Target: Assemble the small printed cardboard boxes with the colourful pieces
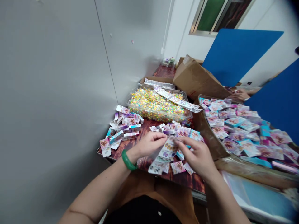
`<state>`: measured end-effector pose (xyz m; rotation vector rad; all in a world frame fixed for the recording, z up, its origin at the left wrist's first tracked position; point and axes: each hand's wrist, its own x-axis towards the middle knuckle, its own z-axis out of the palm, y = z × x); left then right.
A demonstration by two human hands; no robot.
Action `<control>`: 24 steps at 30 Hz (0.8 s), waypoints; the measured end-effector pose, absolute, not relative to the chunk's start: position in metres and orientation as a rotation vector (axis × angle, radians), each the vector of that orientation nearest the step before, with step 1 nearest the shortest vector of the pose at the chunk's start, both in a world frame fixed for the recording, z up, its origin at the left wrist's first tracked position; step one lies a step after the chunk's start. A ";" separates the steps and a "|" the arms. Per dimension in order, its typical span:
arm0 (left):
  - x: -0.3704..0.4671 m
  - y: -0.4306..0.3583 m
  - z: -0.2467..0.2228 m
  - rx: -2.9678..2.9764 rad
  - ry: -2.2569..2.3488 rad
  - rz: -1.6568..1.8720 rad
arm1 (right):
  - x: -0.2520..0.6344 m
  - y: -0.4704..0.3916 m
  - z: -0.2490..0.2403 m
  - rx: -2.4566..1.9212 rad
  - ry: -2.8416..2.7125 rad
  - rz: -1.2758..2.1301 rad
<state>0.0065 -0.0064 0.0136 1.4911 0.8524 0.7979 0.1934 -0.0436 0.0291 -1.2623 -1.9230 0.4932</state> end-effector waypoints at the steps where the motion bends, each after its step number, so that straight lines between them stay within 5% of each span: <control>1: 0.004 -0.006 0.013 1.464 0.802 0.765 | 0.197 -0.041 0.030 -1.294 -1.859 0.544; 6: 0.000 -0.005 0.000 1.478 0.729 0.543 | 0.211 -0.025 0.025 -1.431 -1.617 0.507; 12: 0.007 -0.005 -0.010 1.374 0.862 0.653 | 0.200 -0.026 0.013 -1.295 -1.749 -0.168; 19: 0.009 -0.008 0.005 1.775 0.944 0.903 | 0.185 -0.038 0.001 -1.280 -1.780 0.613; 24: 0.006 -0.006 0.001 1.761 1.072 0.972 | 0.193 -0.028 -0.004 -1.292 -1.541 0.678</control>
